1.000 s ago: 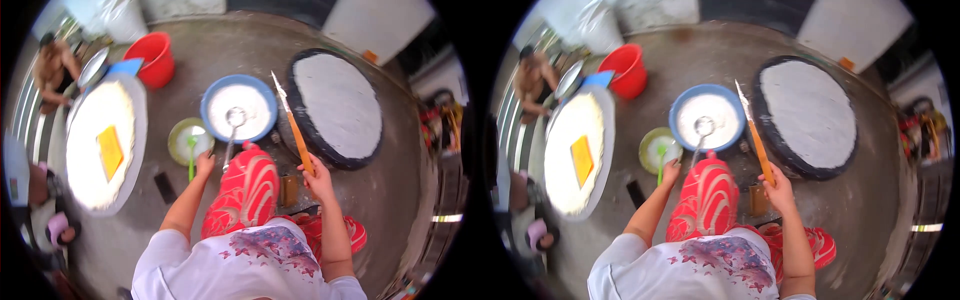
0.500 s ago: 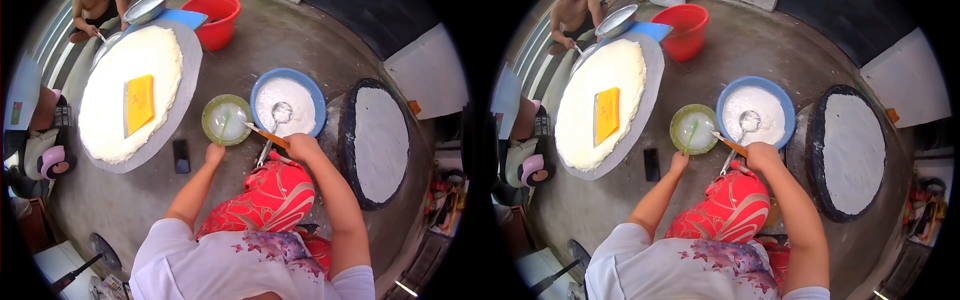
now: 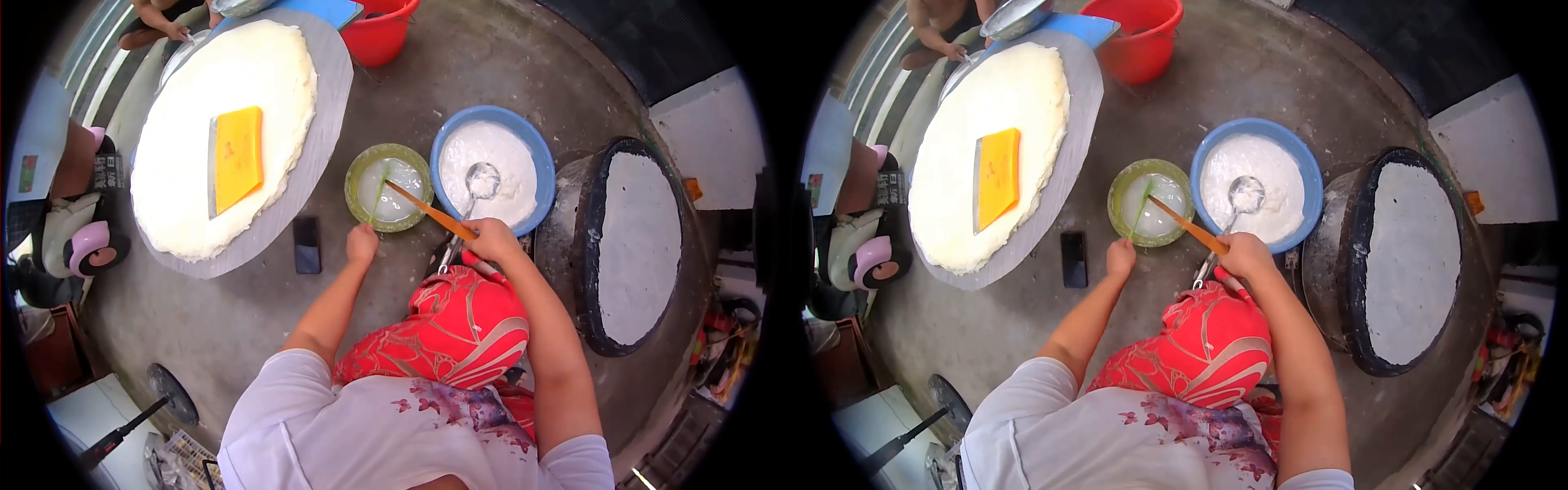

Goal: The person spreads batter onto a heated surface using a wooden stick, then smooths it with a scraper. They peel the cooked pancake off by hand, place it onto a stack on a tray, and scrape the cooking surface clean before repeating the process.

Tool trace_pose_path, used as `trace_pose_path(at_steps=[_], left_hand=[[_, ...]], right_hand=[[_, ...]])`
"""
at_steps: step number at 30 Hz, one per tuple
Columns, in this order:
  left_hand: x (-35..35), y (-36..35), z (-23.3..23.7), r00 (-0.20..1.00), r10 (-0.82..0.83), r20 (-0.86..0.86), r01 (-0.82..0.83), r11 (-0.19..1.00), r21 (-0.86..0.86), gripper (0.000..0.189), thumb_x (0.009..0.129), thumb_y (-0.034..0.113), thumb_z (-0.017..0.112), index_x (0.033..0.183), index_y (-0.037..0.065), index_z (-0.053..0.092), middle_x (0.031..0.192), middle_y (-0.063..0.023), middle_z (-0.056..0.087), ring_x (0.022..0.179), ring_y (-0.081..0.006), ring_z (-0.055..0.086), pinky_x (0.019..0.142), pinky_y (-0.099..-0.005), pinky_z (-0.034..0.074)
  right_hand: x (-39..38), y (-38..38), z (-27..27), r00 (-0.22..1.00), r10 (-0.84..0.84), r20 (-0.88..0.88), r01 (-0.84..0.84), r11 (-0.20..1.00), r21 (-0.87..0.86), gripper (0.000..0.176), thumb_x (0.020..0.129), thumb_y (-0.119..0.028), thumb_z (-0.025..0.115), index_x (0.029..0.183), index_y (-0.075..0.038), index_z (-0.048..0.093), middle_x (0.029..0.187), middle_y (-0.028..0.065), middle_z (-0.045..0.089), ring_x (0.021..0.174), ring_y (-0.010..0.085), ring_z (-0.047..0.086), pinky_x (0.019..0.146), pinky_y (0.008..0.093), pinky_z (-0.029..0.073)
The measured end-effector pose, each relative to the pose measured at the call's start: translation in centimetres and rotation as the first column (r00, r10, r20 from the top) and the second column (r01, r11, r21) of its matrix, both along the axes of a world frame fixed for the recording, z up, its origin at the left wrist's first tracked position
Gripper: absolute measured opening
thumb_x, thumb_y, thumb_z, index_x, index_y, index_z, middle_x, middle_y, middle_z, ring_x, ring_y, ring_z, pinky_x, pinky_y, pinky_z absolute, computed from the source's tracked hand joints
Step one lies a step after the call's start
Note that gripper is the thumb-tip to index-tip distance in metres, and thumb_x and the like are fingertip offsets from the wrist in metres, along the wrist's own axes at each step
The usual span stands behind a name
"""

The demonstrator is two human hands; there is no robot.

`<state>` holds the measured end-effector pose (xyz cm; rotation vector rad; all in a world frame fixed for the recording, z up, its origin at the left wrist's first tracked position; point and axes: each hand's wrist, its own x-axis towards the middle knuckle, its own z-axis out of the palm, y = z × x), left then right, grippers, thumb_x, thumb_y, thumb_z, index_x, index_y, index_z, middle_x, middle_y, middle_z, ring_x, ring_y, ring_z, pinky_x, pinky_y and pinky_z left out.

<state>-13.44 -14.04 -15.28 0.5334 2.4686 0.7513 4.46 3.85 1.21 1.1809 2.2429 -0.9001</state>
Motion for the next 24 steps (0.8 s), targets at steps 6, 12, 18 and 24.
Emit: trace_pose_path(at_steps=[6, 12, 18, 24], left_hand=[[2.6, -1.3, 2.9, 0.997, -0.065, -0.043, 0.072, 0.981, 0.182, 0.021, 0.082, 0.021, 0.049, 0.085, 0.004, 0.061, 0.078, -0.0214, 0.058, 0.078, -0.0393, 0.056, 0.069, -0.0459, 0.044], [0.0, -0.7, -0.2, 0.997, -0.054, -0.058, 0.051, 0.998, -0.041, 0.020, 0.081, 0.024, 0.050, 0.086, 0.008, 0.062, 0.079, -0.0192, 0.060, 0.076, -0.0380, 0.056, 0.067, -0.0454, 0.045], [-0.7, -0.3, 3.5, 0.994, -0.067, -0.086, 0.051, 0.983, -0.178, 0.019, 0.080, 0.024, 0.052, 0.087, 0.010, 0.062, 0.081, -0.0163, 0.061, 0.078, -0.0344, 0.058, 0.065, -0.0431, 0.046], [0.0, -2.5, 5.0, 0.922, -0.215, -0.322, 0.192, 0.976, -0.101, 0.021, 0.075, 0.022, 0.058, 0.092, 0.010, 0.062, 0.080, -0.0137, 0.059, 0.074, -0.0331, 0.058, 0.063, -0.0426, 0.046]], right_hand=[[0.4, -0.3, -1.8, 0.946, 0.319, -0.049, -0.281, 0.888, 0.365, 0.032, 0.072, -0.013, 0.055, 0.103, -0.019, 0.061, 0.082, 0.0162, 0.056, 0.080, 0.0297, 0.058, 0.071, 0.0381, 0.047], [1.3, -0.7, -0.8, 0.966, 0.246, -0.080, -0.192, 0.890, 0.414, 0.030, 0.075, -0.013, 0.051, 0.102, -0.021, 0.061, 0.081, 0.0136, 0.051, 0.076, 0.0297, 0.056, 0.065, 0.0392, 0.047], [3.2, -0.3, 2.6, 0.975, 0.147, -0.164, -0.082, 0.932, 0.352, 0.031, 0.076, -0.019, 0.053, 0.105, -0.023, 0.059, 0.074, 0.0159, 0.056, 0.071, 0.0316, 0.057, 0.064, 0.0410, 0.046], [1.3, -0.1, 0.5, 0.988, 0.133, -0.080, -0.117, 0.977, 0.177, 0.038, 0.074, -0.015, 0.054, 0.112, -0.019, 0.056, 0.086, 0.0165, 0.061, 0.081, 0.0324, 0.058, 0.069, 0.0420, 0.046]])
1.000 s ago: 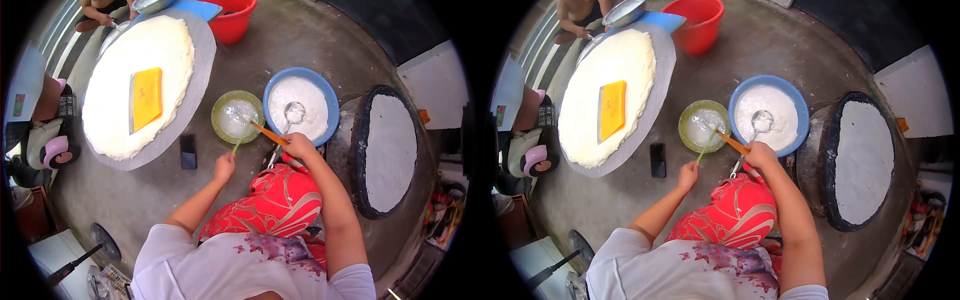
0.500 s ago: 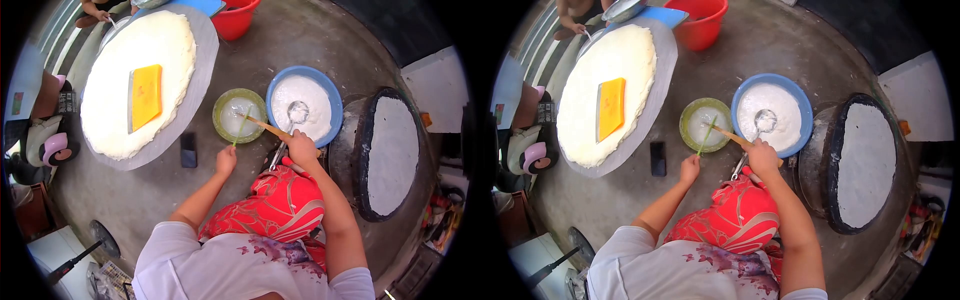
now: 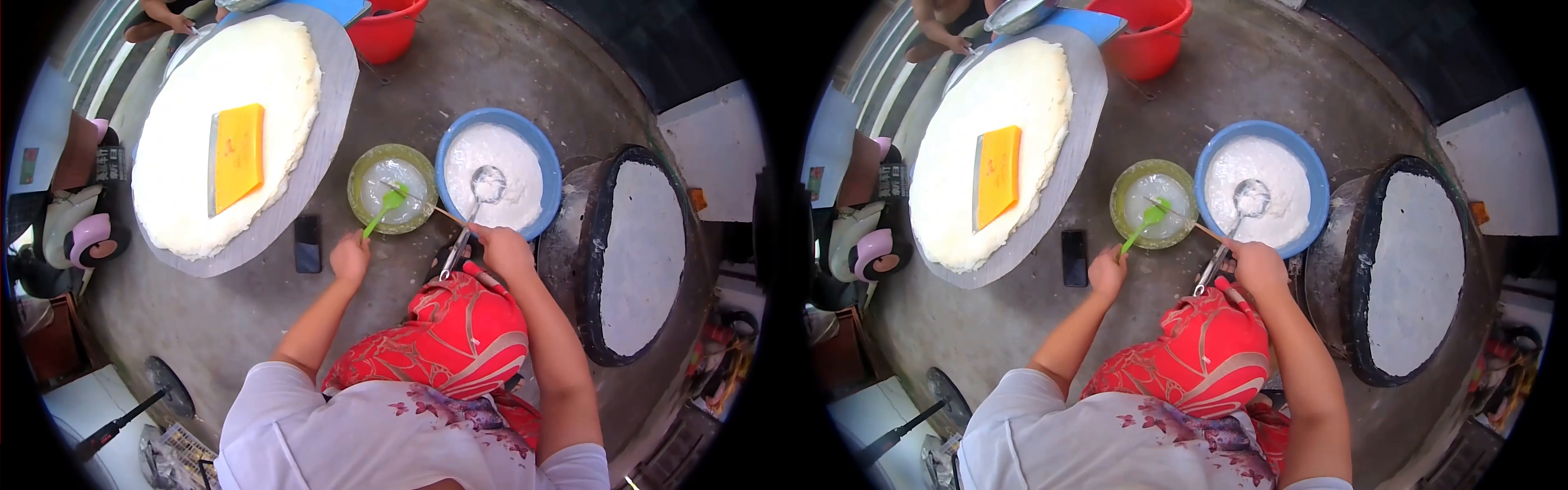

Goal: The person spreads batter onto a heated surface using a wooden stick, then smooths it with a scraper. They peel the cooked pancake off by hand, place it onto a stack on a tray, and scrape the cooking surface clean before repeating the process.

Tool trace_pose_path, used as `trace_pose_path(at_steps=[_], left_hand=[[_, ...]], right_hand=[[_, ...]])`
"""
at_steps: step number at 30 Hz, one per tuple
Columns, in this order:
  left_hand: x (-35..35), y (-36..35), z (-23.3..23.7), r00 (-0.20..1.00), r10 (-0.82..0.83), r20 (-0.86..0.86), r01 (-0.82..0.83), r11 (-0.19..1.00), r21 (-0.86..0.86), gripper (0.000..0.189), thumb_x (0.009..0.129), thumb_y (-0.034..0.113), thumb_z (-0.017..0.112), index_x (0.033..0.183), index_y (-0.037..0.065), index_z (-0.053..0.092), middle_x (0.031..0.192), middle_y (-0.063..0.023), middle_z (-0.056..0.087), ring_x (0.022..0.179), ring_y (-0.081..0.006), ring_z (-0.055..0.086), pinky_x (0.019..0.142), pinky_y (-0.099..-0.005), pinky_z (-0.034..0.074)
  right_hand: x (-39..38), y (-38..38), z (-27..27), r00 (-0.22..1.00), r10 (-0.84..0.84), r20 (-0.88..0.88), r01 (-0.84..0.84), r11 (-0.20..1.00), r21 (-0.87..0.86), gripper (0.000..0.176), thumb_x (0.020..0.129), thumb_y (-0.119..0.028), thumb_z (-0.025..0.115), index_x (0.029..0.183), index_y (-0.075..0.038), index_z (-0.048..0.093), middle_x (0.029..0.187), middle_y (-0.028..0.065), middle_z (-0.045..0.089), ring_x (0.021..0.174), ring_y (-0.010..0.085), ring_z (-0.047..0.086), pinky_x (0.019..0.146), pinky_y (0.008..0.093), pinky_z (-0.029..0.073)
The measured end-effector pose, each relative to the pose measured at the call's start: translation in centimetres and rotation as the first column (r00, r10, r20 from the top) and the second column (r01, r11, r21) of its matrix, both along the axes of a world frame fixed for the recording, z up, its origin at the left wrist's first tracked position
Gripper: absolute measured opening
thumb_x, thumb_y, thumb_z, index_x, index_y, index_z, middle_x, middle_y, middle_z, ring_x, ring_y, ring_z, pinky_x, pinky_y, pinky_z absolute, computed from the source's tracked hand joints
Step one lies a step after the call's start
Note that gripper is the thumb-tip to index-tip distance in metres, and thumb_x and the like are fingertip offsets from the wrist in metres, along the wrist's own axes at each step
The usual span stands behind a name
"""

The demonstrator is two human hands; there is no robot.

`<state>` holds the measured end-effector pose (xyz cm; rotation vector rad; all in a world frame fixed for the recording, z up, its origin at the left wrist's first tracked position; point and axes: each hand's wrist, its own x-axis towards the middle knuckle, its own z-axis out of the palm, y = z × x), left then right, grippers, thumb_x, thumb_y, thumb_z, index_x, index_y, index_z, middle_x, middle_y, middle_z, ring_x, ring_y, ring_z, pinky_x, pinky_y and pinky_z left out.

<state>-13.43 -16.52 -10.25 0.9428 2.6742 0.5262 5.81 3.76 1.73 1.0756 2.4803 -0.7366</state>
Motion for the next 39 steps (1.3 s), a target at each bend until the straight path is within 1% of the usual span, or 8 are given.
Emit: trace_pose_path(at_steps=[7, 12, 14, 16, 32, 35, 37, 39], left_hand=[[3.9, -3.5, -1.8, 0.946, -0.019, 0.323, -0.130, 0.892, 0.432, 0.024, 0.082, 0.020, 0.056, 0.091, -0.001, 0.062, 0.066, -0.0103, 0.060, 0.064, -0.0170, 0.058, 0.059, -0.0307, 0.044], [2.8, -0.6, -4.8, 0.712, 0.115, 0.693, -0.310, 0.937, 0.163, 0.026, 0.083, 0.022, 0.055, 0.087, -0.003, 0.063, 0.061, -0.0034, 0.056, 0.058, -0.0091, 0.051, 0.052, -0.0268, 0.040], [1.4, 0.7, -6.9, 0.682, 0.228, 0.694, -0.393, 0.916, 0.085, 0.027, 0.083, 0.022, 0.055, 0.086, -0.003, 0.063, 0.059, -0.0024, 0.054, 0.056, -0.0080, 0.049, 0.051, -0.0256, 0.039], [-0.3, 1.2, -8.5, 0.769, 0.285, 0.572, -0.400, 0.913, 0.082, 0.022, 0.081, 0.023, 0.053, 0.086, 0.004, 0.063, 0.078, -0.0181, 0.061, 0.076, -0.0345, 0.059, 0.064, -0.0386, 0.045], [1.5, -2.3, 0.2, 0.998, 0.044, 0.038, -0.045, 0.998, 0.046, 0.024, 0.077, 0.022, 0.058, 0.094, 0.005, 0.061, 0.078, -0.0157, 0.059, 0.076, -0.0337, 0.057, 0.064, -0.0389, 0.046], [2.7, -2.5, -1.9, 0.982, 0.006, 0.187, -0.067, 0.944, 0.322, 0.019, 0.080, 0.020, 0.055, 0.089, 0.004, 0.062, 0.064, -0.0114, 0.058, 0.060, -0.0279, 0.058, 0.053, -0.0364, 0.045], [3.3, -1.9, -3.0, 0.607, 0.065, 0.792, -0.363, 0.909, 0.204, 0.021, 0.084, 0.019, 0.052, 0.087, 0.001, 0.062, 0.053, -0.0064, 0.054, 0.048, -0.0168, 0.053, 0.047, -0.0299, 0.042], [2.8, -0.5, -3.4, 0.559, 0.152, 0.815, -0.436, 0.890, 0.133, 0.022, 0.085, 0.019, 0.051, 0.086, 0.000, 0.062, 0.053, -0.0045, 0.052, 0.047, -0.0132, 0.050, 0.046, -0.0279, 0.040]], right_hand=[[-1.7, 0.6, -4.4, 0.984, -0.173, -0.027, 0.166, 0.970, -0.175, 0.038, 0.074, -0.011, 0.052, 0.112, -0.016, 0.057, 0.096, 0.0164, 0.060, 0.087, 0.0303, 0.059, 0.077, 0.0365, 0.046], [-0.6, 0.7, -6.8, 0.939, -0.345, 0.001, 0.318, 0.864, -0.389, 0.036, 0.077, -0.013, 0.049, 0.111, -0.017, 0.058, 0.097, 0.0149, 0.061, 0.087, 0.0283, 0.060, 0.078, 0.0329, 0.046], [-0.1, 0.8, -6.6, 0.894, -0.446, 0.035, 0.394, 0.747, -0.535, 0.035, 0.077, -0.016, 0.049, 0.112, -0.017, 0.057, 0.098, 0.0136, 0.061, 0.090, 0.0276, 0.059, 0.079, 0.0320, 0.045], [-0.2, 0.8, -2.8, 0.925, -0.374, 0.064, 0.363, 0.824, -0.436, 0.035, 0.078, -0.019, 0.049, 0.112, -0.017, 0.057, 0.100, 0.0135, 0.061, 0.091, 0.0277, 0.059, 0.080, 0.0320, 0.045], [-0.4, 0.5, -5.9, 0.976, -0.204, 0.076, 0.218, 0.930, -0.297, 0.038, 0.085, -0.034, 0.041, 0.115, -0.013, 0.053, 0.108, 0.0170, 0.056, 0.101, 0.0305, 0.053, 0.087, 0.0353, 0.040], [0.0, 0.3, -8.7, 0.971, -0.239, -0.021, 0.209, 0.884, -0.419, 0.038, 0.086, -0.034, 0.040, 0.111, -0.009, 0.054, 0.098, 0.0177, 0.058, 0.090, 0.0287, 0.056, 0.078, 0.0344, 0.043], [0.3, 0.2, -9.5, 0.962, -0.254, -0.102, 0.182, 0.870, -0.458, 0.037, 0.087, -0.034, 0.039, 0.106, -0.007, 0.056, 0.087, 0.0178, 0.061, 0.076, 0.0271, 0.061, 0.067, 0.0342, 0.047], [-0.1, 0.3, -6.9, 0.812, -0.509, 0.286, 0.523, 0.418, -0.743, 0.029, 0.089, -0.030, 0.040, 0.094, -0.009, 0.059, 0.067, 0.0037, 0.055, 0.057, 0.0139, 0.052, 0.049, 0.0273, 0.042]])
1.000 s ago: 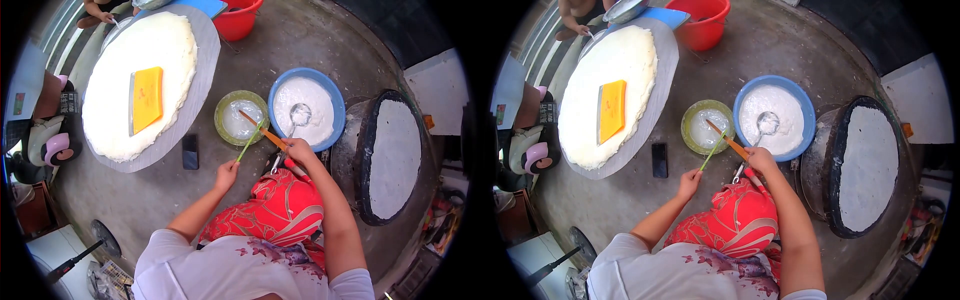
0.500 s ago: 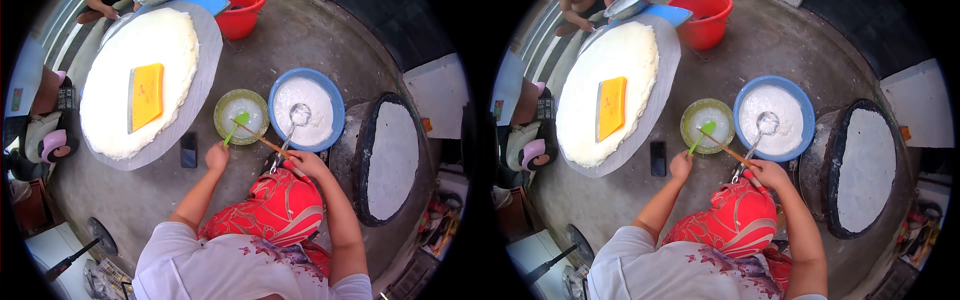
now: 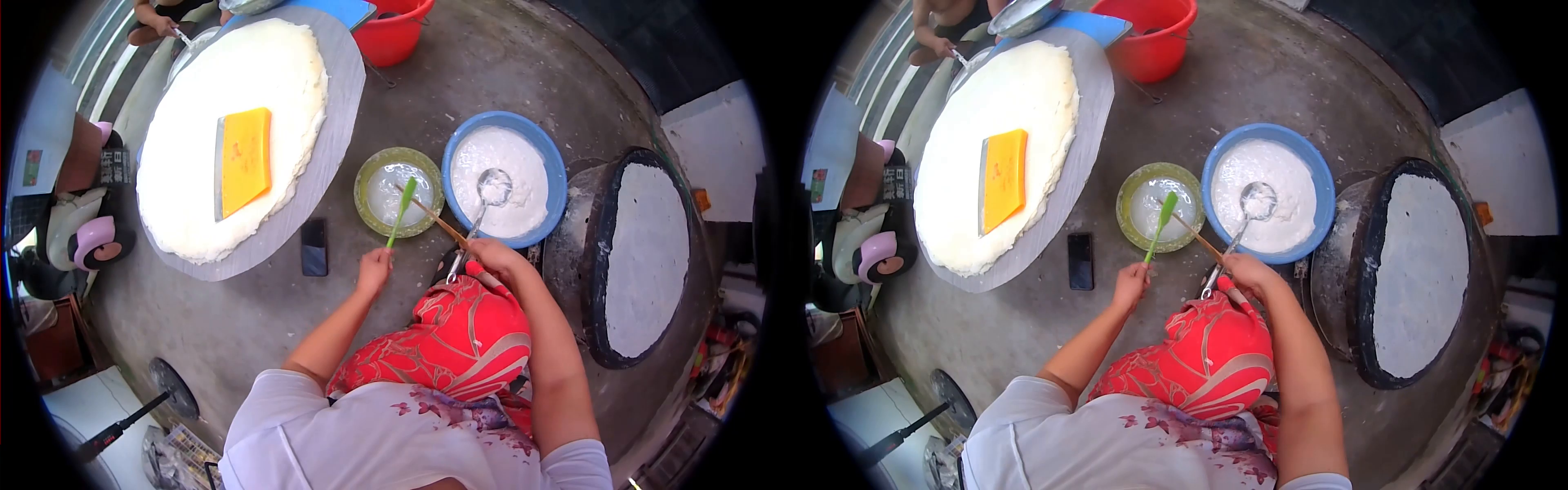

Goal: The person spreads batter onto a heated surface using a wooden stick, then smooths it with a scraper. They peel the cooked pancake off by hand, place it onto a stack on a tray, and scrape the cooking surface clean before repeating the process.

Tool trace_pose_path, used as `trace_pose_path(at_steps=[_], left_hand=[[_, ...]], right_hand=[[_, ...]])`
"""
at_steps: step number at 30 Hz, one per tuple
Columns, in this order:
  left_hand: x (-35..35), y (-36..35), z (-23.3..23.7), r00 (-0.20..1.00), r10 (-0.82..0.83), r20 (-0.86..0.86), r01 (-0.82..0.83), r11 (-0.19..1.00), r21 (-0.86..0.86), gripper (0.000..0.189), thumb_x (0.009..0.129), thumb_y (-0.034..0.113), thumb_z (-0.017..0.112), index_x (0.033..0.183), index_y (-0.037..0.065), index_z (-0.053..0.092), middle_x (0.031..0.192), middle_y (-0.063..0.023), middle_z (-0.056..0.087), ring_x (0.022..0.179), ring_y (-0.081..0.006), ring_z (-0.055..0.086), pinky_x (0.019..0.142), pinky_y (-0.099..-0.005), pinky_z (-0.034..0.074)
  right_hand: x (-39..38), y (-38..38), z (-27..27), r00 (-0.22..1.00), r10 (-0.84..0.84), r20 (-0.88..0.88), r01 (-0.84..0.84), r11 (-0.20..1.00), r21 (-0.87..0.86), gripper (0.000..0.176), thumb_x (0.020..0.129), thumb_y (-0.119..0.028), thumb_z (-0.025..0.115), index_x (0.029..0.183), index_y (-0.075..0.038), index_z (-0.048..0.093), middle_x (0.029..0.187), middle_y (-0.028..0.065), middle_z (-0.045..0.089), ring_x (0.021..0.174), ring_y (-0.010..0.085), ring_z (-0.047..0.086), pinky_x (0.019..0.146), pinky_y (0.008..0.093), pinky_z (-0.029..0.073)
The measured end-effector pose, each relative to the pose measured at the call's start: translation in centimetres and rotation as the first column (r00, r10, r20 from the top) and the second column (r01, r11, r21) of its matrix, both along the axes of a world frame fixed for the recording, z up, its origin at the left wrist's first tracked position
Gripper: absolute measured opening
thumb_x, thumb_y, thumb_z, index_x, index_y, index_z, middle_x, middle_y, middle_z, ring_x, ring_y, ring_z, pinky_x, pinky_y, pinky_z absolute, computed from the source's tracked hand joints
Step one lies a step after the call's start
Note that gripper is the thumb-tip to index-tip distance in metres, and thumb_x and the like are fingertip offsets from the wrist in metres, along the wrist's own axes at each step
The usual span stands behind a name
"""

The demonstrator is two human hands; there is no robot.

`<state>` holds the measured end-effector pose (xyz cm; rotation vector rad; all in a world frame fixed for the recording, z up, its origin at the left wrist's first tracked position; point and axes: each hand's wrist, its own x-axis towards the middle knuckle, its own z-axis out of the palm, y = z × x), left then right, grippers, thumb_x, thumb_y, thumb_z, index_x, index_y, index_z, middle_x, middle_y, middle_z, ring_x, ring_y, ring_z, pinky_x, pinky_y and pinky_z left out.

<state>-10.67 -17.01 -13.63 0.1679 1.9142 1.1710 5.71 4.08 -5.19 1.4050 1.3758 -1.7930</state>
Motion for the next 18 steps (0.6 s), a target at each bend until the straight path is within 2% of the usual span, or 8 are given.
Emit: trace_pose_path(at_steps=[5, 7, 9, 10, 11, 13, 16, 18], left_hand=[[-2.2, 1.8, -2.3, 0.990, 0.139, 0.033, -0.135, 0.987, -0.089, 0.023, 0.085, 0.019, 0.049, 0.085, 0.000, 0.062, 0.054, -0.0040, 0.054, 0.045, -0.0123, 0.049, 0.045, -0.0273, 0.040], [-2.6, 1.4, -3.8, 0.979, -0.003, -0.205, -0.023, 0.992, -0.126, 0.024, 0.085, 0.021, 0.050, 0.087, 0.001, 0.063, 0.058, -0.0046, 0.056, 0.049, -0.0128, 0.052, 0.048, -0.0271, 0.041], [-2.2, 1.0, -4.8, 0.982, 0.065, -0.176, -0.061, 0.998, 0.028, 0.026, 0.085, 0.022, 0.051, 0.086, 0.000, 0.063, 0.062, -0.0057, 0.058, 0.054, -0.0129, 0.055, 0.050, -0.0280, 0.042], [-2.0, 1.2, -3.7, 0.988, 0.035, -0.148, -0.037, 0.999, -0.007, 0.026, 0.084, 0.022, 0.052, 0.083, -0.002, 0.062, 0.064, -0.0049, 0.058, 0.055, -0.0113, 0.052, 0.052, -0.0272, 0.041], [-2.4, 0.9, -4.3, 0.981, -0.087, -0.176, 0.079, 0.996, -0.051, 0.024, 0.084, 0.020, 0.052, 0.081, -0.002, 0.061, 0.063, -0.0040, 0.056, 0.055, -0.0105, 0.049, 0.053, -0.0269, 0.039], [-2.6, 0.8, -5.1, 0.985, -0.107, -0.136, 0.100, 0.993, -0.061, 0.021, 0.083, 0.017, 0.053, 0.078, -0.002, 0.061, 0.061, -0.0029, 0.054, 0.054, -0.0100, 0.046, 0.053, -0.0264, 0.038], [-2.9, 0.7, -6.1, 0.968, -0.188, -0.168, 0.184, 0.982, -0.039, 0.017, 0.081, 0.013, 0.055, 0.086, -0.003, 0.059, 0.062, -0.0025, 0.053, 0.055, -0.0103, 0.047, 0.053, -0.0267, 0.040], [-2.2, 1.0, -3.2, 0.992, -0.125, -0.016, 0.124, 0.991, -0.055, 0.026, 0.079, 0.010, 0.057, 0.100, -0.004, 0.055, 0.066, -0.0028, 0.054, 0.054, -0.0110, 0.048, 0.054, -0.0265, 0.042]], right_hand=[[2.9, 1.3, 6.3, 0.998, -0.059, 0.001, 0.058, 0.972, -0.227, 0.026, 0.089, -0.031, 0.040, 0.090, -0.012, 0.058, 0.059, -0.0012, 0.048, 0.049, 0.0094, 0.044, 0.041, 0.0233, 0.035], [5.3, 0.4, 5.9, 0.980, -0.201, -0.004, 0.194, 0.950, -0.243, 0.029, 0.089, -0.032, 0.040, 0.093, -0.011, 0.059, 0.060, -0.0014, 0.050, 0.050, 0.0101, 0.046, 0.044, 0.0240, 0.038], [8.3, -1.1, 3.4, 0.954, 0.198, -0.223, -0.025, 0.799, 0.601, 0.029, 0.086, -0.033, 0.046, 0.102, -0.012, 0.060, 0.066, 0.0028, 0.059, 0.057, 0.0173, 0.055, 0.052, 0.0289, 0.044], [8.8, -1.9, 5.2, 0.966, 0.254, -0.041, -0.144, 0.666, 0.732, 0.029, 0.084, -0.032, 0.050, 0.104, -0.014, 0.060, 0.073, 0.0059, 0.062, 0.064, 0.0214, 0.058, 0.058, 0.0320, 0.046], [8.6, -2.6, 7.0, 0.950, 0.272, 0.155, -0.281, 0.518, 0.808, 0.031, 0.081, -0.032, 0.053, 0.107, -0.015, 0.059, 0.080, 0.0090, 0.064, 0.072, 0.0254, 0.061, 0.063, 0.0351, 0.047], [8.8, -3.5, 8.3, 0.990, 0.141, 0.024, -0.109, 0.639, 0.761, 0.031, 0.077, -0.031, 0.056, 0.106, -0.019, 0.058, 0.092, 0.0137, 0.061, 0.085, 0.0320, 0.058, 0.072, 0.0407, 0.047], [9.4, -4.6, 8.8, 0.934, 0.260, 0.245, -0.348, 0.513, 0.784, 0.023, 0.077, -0.028, 0.056, 0.096, -0.016, 0.059, 0.083, 0.0120, 0.062, 0.079, 0.0319, 0.059, 0.068, 0.0429, 0.046], [9.9, -5.4, 8.4, 0.984, 0.155, 0.088, -0.157, 0.523, 0.838, 0.020, 0.077, -0.025, 0.056, 0.094, -0.013, 0.057, 0.081, 0.0133, 0.062, 0.078, 0.0323, 0.059, 0.067, 0.0434, 0.045]])
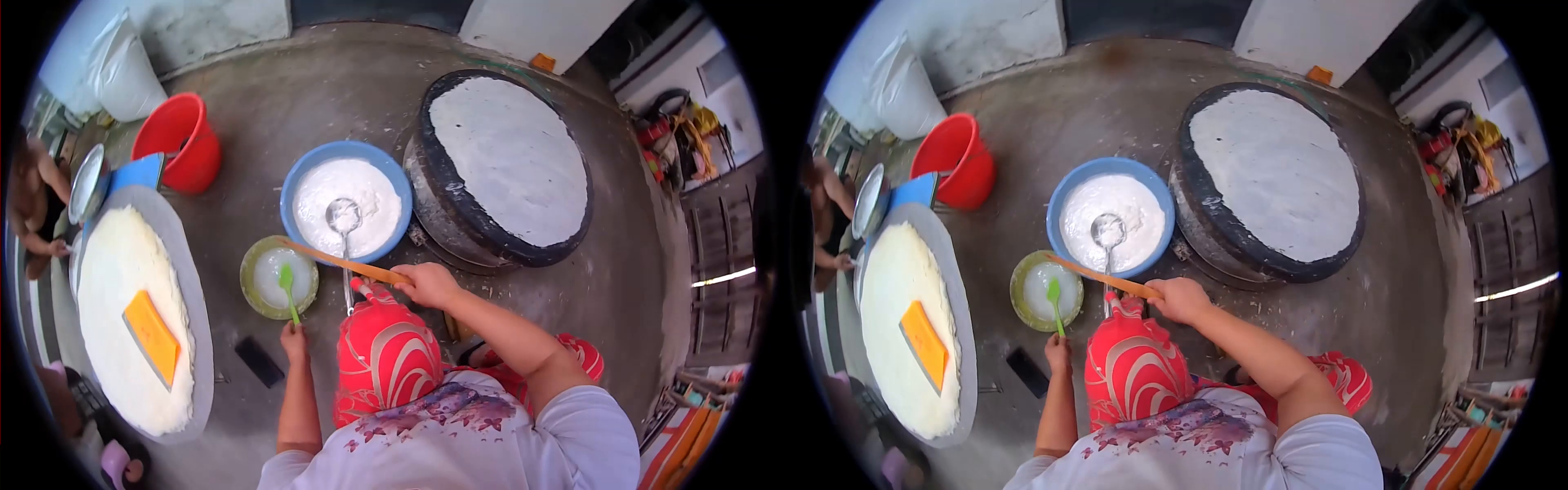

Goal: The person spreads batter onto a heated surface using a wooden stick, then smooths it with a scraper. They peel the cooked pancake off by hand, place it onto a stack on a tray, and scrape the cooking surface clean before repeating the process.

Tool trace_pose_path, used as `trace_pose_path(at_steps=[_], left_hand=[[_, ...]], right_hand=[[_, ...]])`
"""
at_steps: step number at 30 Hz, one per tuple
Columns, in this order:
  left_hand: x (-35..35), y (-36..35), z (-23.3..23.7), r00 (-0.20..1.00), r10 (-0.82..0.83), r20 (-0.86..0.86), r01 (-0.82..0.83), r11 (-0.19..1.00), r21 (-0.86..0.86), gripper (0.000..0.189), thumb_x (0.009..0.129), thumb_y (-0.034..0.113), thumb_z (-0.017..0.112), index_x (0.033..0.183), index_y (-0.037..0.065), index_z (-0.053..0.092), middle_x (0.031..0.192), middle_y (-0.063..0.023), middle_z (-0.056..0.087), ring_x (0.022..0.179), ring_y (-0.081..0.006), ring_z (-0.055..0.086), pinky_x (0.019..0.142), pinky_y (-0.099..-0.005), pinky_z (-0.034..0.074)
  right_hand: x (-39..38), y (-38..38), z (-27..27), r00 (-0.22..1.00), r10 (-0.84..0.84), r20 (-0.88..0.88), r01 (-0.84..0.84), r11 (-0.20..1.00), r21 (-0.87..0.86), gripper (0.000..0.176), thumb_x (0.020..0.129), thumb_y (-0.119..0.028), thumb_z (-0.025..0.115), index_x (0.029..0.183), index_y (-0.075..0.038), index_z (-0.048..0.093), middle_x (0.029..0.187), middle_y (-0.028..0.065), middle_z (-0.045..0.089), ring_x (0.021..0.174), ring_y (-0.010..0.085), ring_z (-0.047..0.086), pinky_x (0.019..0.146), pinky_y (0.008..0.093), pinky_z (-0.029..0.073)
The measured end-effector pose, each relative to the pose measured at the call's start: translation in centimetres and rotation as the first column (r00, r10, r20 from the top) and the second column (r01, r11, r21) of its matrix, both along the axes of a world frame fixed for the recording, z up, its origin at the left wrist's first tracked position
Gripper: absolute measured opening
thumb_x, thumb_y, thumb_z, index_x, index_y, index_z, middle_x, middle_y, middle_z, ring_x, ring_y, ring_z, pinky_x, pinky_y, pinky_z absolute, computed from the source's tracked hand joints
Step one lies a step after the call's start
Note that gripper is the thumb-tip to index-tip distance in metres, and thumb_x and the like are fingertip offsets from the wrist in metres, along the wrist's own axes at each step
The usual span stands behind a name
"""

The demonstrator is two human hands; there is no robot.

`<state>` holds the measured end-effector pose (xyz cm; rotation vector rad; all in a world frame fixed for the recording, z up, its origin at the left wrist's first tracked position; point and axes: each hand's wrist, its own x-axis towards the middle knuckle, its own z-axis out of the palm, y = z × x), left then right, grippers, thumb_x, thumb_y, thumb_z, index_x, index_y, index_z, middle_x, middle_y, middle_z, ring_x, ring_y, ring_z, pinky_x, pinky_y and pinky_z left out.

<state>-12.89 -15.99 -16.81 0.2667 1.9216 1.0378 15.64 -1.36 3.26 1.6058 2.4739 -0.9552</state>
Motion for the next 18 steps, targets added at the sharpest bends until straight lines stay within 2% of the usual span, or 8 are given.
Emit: trace_pose_path(at_steps=[2, 4, 6, 9, 13, 15, 17, 18], left_hand=[[-0.1, -0.1, 0.0, 0.999, -0.042, -0.028, 0.041, 0.999, -0.026, 0.032, 0.079, 0.010, 0.057, 0.107, -0.004, 0.052, 0.074, -0.0061, 0.056, 0.061, -0.0143, 0.052, 0.061, -0.0278, 0.044], [-0.1, -0.7, -0.8, 0.996, -0.073, -0.054, 0.070, 0.996, -0.063, 0.039, 0.078, 0.010, 0.058, 0.113, -0.004, 0.049, 0.082, -0.0095, 0.059, 0.068, -0.0176, 0.056, 0.067, -0.0290, 0.046], [-0.3, -1.3, -1.8, 0.914, -0.111, -0.390, 0.105, 0.994, -0.037, 0.041, 0.076, 0.010, 0.060, 0.113, -0.004, 0.050, 0.100, -0.0179, 0.057, 0.091, -0.0265, 0.056, 0.082, -0.0325, 0.043], [0.3, -1.6, 2.2, 0.839, -0.145, -0.524, 0.116, 0.989, -0.087, 0.039, 0.074, 0.009, 0.061, 0.110, -0.004, 0.053, 0.110, -0.0226, 0.052, 0.107, -0.0318, 0.049, 0.091, -0.0349, 0.036], [0.7, -2.0, 3.6, 0.779, -0.147, -0.610, 0.185, 0.983, -0.001, 0.034, 0.073, 0.008, 0.060, 0.104, -0.004, 0.056, 0.105, -0.0209, 0.054, 0.099, -0.0336, 0.051, 0.088, -0.0372, 0.038], [0.7, -2.3, 3.9, 0.770, -0.121, -0.626, 0.185, 0.982, 0.039, 0.033, 0.073, 0.008, 0.060, 0.103, -0.004, 0.056, 0.103, -0.0203, 0.054, 0.097, -0.0338, 0.051, 0.086, -0.0375, 0.038], [1.1, -2.4, 4.7, 0.766, -0.122, -0.632, 0.211, 0.975, 0.067, 0.034, 0.072, 0.009, 0.060, 0.104, -0.003, 0.055, 0.105, -0.0204, 0.053, 0.099, -0.0339, 0.050, 0.087, -0.0376, 0.038], [1.3, -2.4, 5.3, 0.763, -0.119, -0.635, 0.211, 0.975, 0.070, 0.034, 0.072, 0.009, 0.060, 0.104, -0.003, 0.055, 0.105, -0.0204, 0.053, 0.099, -0.0339, 0.050, 0.087, -0.0376, 0.038]], right_hand=[[0.5, -0.1, -0.2, 0.983, -0.082, -0.165, 0.085, 0.996, 0.010, 0.018, 0.077, -0.022, 0.056, 0.091, -0.011, 0.056, 0.080, 0.0146, 0.061, 0.078, 0.0328, 0.059, 0.067, 0.0440, 0.045], [1.5, 0.3, -0.2, 0.987, -0.161, -0.010, 0.161, 0.985, 0.060, 0.020, 0.077, -0.018, 0.055, 0.094, -0.008, 0.054, 0.077, 0.0170, 0.060, 0.077, 0.0336, 0.058, 0.067, 0.0444, 0.045], [2.5, 1.3, 0.9, 0.964, -0.211, 0.161, 0.190, 0.973, 0.132, 0.034, 0.077, -0.014, 0.053, 0.110, -0.011, 0.052, 0.079, 0.0162, 0.061, 0.076, 0.0324, 0.059, 0.067, 0.0429, 0.047], [3.6, 2.4, 2.7, 0.886, -0.251, 0.391, 0.155, 0.953, 0.260, 0.042, 0.076, -0.009, 0.049, 0.118, -0.012, 0.049, 0.080, 0.0147, 0.062, 0.075, 0.0293, 0.061, 0.066, 0.0407, 0.048], [4.9, 2.8, 1.3, 0.880, -0.173, 0.443, 0.096, 0.977, 0.190, 0.041, 0.077, -0.008, 0.047, 0.117, -0.010, 0.050, 0.083, 0.0166, 0.062, 0.078, 0.0287, 0.061, 0.067, 0.0391, 0.049], [6.0, 2.1, 0.6, 0.965, -0.198, 0.170, 0.169, 0.971, 0.169, 0.042, 0.076, -0.008, 0.048, 0.118, -0.011, 0.051, 0.085, 0.0192, 0.061, 0.082, 0.0297, 0.061, 0.069, 0.0396, 0.048], [7.7, 1.7, -1.5, 0.989, -0.148, -0.024, 0.149, 0.949, 0.277, 0.042, 0.078, -0.006, 0.049, 0.119, -0.012, 0.051, 0.077, 0.0151, 0.062, 0.065, 0.0238, 0.062, 0.057, 0.0344, 0.048], [7.7, 1.3, 0.2, 0.912, -0.366, -0.185, 0.360, 0.930, -0.068, 0.040, 0.079, -0.007, 0.049, 0.119, -0.012, 0.052, 0.073, 0.0110, 0.061, 0.059, 0.0185, 0.059, 0.052, 0.0303, 0.046]])
